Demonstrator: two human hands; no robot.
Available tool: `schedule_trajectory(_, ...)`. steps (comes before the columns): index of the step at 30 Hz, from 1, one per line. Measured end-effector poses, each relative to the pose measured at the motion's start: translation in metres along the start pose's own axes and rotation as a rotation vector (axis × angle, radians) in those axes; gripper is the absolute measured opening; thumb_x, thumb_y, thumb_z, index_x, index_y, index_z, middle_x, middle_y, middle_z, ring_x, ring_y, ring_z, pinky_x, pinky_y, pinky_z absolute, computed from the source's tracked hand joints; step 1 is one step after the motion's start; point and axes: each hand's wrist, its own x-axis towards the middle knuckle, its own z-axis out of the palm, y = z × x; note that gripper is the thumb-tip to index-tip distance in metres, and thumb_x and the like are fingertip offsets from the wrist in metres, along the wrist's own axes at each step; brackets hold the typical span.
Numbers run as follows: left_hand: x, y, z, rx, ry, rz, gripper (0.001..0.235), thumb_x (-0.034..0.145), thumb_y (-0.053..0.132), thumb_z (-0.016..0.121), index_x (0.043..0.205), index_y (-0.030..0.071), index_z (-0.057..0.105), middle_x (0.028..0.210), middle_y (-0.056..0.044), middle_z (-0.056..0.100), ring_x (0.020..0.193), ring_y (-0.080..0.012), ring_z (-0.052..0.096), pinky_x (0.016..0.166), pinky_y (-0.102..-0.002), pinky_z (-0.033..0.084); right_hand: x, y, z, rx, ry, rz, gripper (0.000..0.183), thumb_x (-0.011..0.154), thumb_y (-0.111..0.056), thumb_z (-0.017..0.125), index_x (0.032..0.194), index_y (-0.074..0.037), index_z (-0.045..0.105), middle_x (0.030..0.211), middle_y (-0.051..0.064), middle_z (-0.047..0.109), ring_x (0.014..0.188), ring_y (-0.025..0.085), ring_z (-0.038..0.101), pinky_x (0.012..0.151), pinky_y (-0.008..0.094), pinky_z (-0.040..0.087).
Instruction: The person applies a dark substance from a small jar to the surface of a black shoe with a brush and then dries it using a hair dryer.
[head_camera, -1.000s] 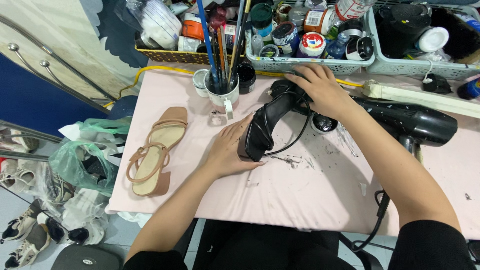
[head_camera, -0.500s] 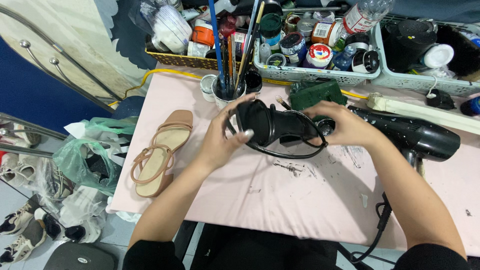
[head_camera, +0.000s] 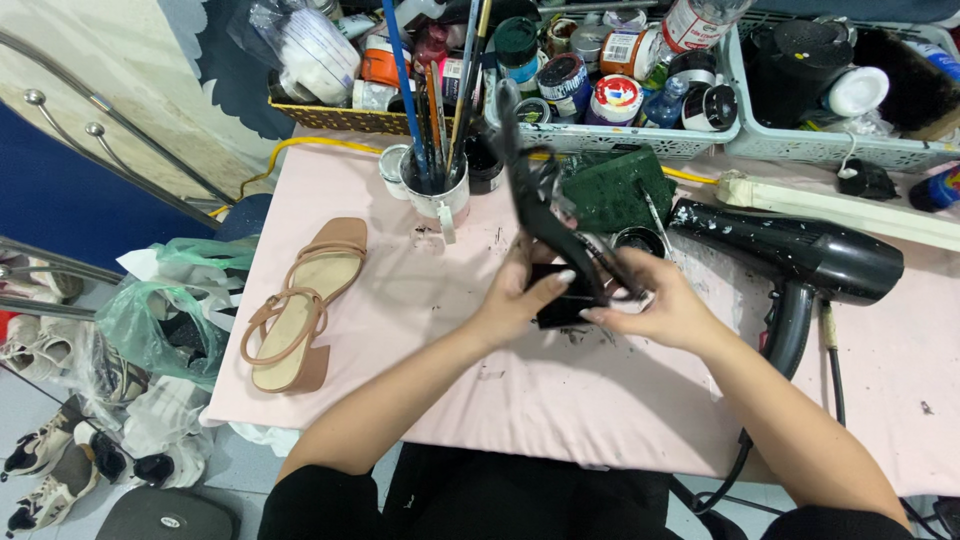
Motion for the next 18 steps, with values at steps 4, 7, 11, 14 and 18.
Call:
schedule_trajectory(4, -0.005, -0.005, 0.001, -0.121, -0.005, 0.023, 0.056, 0.109, 0.018, 0.061, 0.157, -0.001, 0.039, 0.164, -0.014, 0.045, 0.149, -0.0286, 0.05, 0.125, -0.042, 0.041, -0.002, -0.008, 0.005, -0.068, -0.045, -0.096, 0.059, 0.07, -0.022, 0.089, 0.12, -0.001, 0.066, 0.109, 0.012, 0.077, 0.096, 0.021, 0.075, 0.092, 0.036, 0.058)
schedule_trajectory(7, -0.007, -0.002, -0.002, -0.055, -0.032, 0.028, 0.056, 0.108, 0.017, 0.062, 0.156, -0.001, 0.042, 0.161, -0.014, 0.049, 0.147, -0.0258, 0.053, 0.126, -0.041, 0.04, -0.002, -0.011, 0.006, -0.139, -0.036, -0.146, 0.07, 0.065, -0.027, 0.091, 0.123, 0.0, 0.063, 0.119, 0.016, 0.073, 0.103, 0.028, 0.074, 0.09, 0.038, 0.059)
schedule_trajectory(11, -0.012, 0.003, -0.005, -0.001, -0.037, -0.013, 0.061, 0.104, 0.012, 0.065, 0.157, 0.001, 0.04, 0.159, -0.013, 0.049, 0.147, -0.0232, 0.049, 0.126, -0.04, 0.037, -0.006, -0.008, 0.008, -0.039, 0.066, -0.229, 0.091, 0.069, -0.035, 0.091, 0.14, 0.003, 0.048, 0.12, 0.015, 0.07, 0.108, 0.029, 0.071, 0.09, 0.038, 0.057)
schedule_trajectory(14, -0.014, 0.008, -0.012, 0.028, -0.072, -0.028, 0.064, 0.1, 0.009, 0.067, 0.157, 0.001, 0.041, 0.16, -0.013, 0.049, 0.148, -0.0223, 0.048, 0.126, -0.039, 0.037, -0.007, -0.003, 0.01, -0.082, 0.132, -0.381, 0.075, 0.077, -0.03, 0.086, 0.136, 0.003, 0.053, 0.12, 0.014, 0.071, 0.113, 0.029, 0.07, 0.095, 0.04, 0.056)
schedule_trajectory(18, -0.015, 0.008, -0.014, 0.012, -0.06, -0.038, 0.067, 0.097, 0.007, 0.07, 0.157, -0.001, 0.041, 0.159, -0.013, 0.05, 0.148, -0.0229, 0.049, 0.127, -0.04, 0.037, -0.008, 0.002, 0.02, -0.255, 0.31, -0.581, 0.047, 0.077, -0.015, 0.086, 0.116, 0.001, 0.067, 0.106, 0.014, 0.074, 0.105, 0.031, 0.071, 0.091, 0.04, 0.057)
